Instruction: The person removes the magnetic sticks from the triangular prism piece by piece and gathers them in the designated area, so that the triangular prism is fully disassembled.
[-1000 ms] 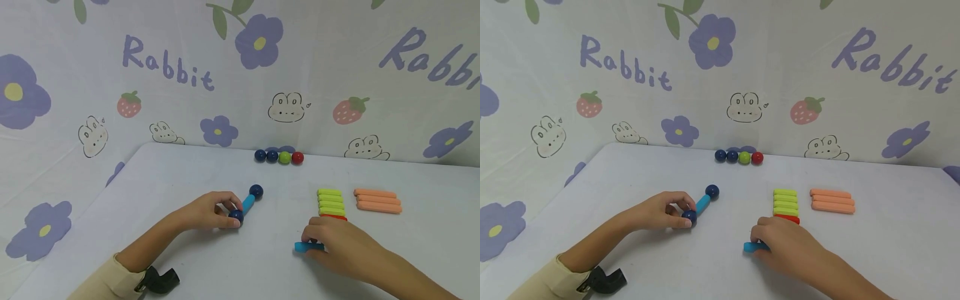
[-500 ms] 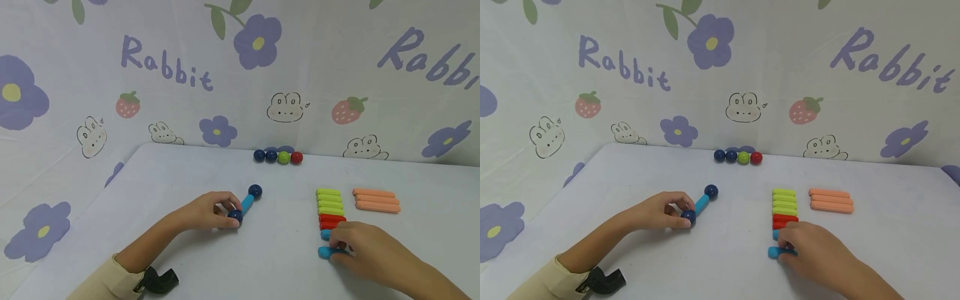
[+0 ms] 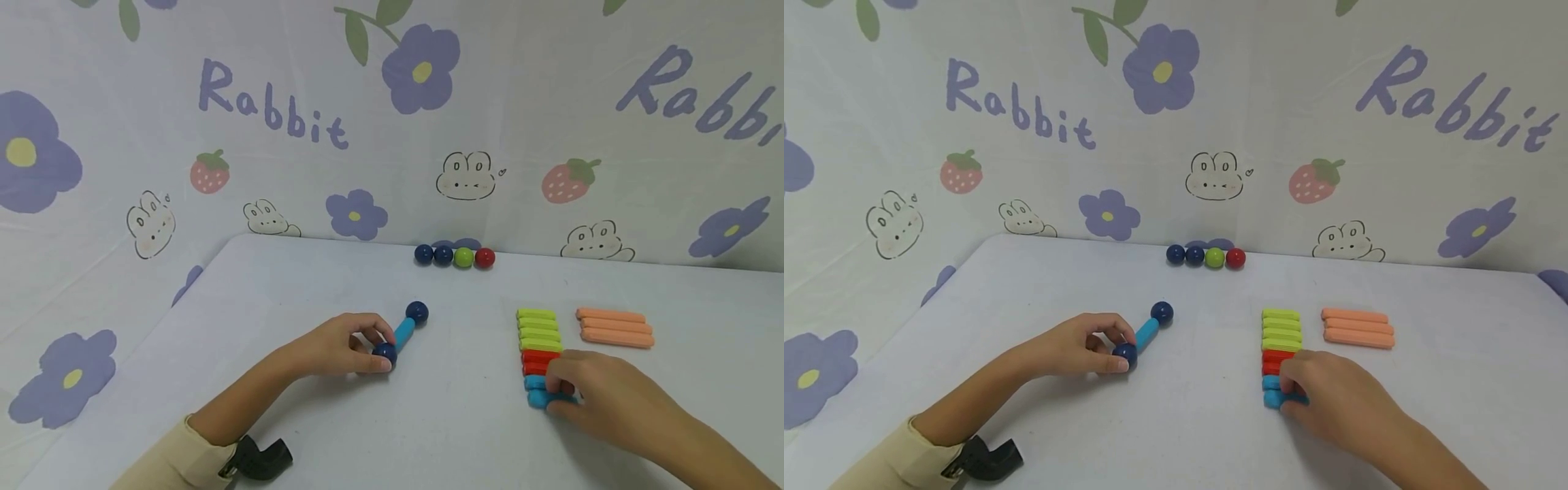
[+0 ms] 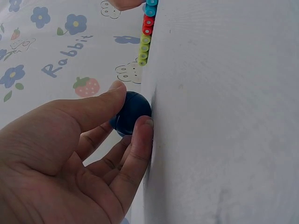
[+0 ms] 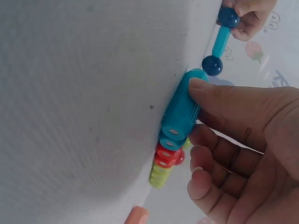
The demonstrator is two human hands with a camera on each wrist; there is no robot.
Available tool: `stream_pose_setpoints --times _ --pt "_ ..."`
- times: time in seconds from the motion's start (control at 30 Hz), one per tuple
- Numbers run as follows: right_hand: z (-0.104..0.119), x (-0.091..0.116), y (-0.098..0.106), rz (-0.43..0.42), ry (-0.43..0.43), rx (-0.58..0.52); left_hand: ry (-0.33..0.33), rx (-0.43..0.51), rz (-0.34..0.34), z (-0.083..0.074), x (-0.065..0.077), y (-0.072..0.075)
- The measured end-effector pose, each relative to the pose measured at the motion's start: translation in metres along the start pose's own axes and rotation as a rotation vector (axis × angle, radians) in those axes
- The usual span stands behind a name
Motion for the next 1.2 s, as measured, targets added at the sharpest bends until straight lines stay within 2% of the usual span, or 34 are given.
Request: stream_pose_setpoints --times 0.43,0.53,0.63,0.73,0.9,1.1,1.2 --pt "0.004 0.001 0.004 -0.040 0.041 -0.003 0.006 -0.002 -0.002 0.001 0.000 0.000" --pt "0.008 0.000 0.011 -0.052 0.057 -0.026 0.004 0.001 0.000 0.001 0.000 0.000" --pt "0.019 -0.005 0.024 -0.098 0.108 -0.042 -0.001 0.005 0.002 0.001 0.000 0.000" --pt "0.034 -0.015 0.035 -0.113 0.151 -0.052 0.000 0.010 0.001 0.001 0.000 0.000" --pt "0.062 -0.050 0.043 -0.021 0.174 -0.069 0.023 0.015 -0.006 0.003 0.001 0.001" --pt "0.099 -0.091 0.029 0.118 0.208 -0.118 0.020 0.016 -0.007 0.002 0.001 0.001" --pt "0.116 -0.104 0.017 0.137 0.214 -0.089 0.014 0.027 -0.001 0.000 0.000 0.000"
Point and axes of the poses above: each hand's wrist, its own x-axis away from the middle knuckle, its own y-axis out of the back of the hand, z = x × y, the point moved 10 cm from there along -x, towards the middle knuckle, and after that the axes turned 12 degrees about -y, right-handed, at the moved point
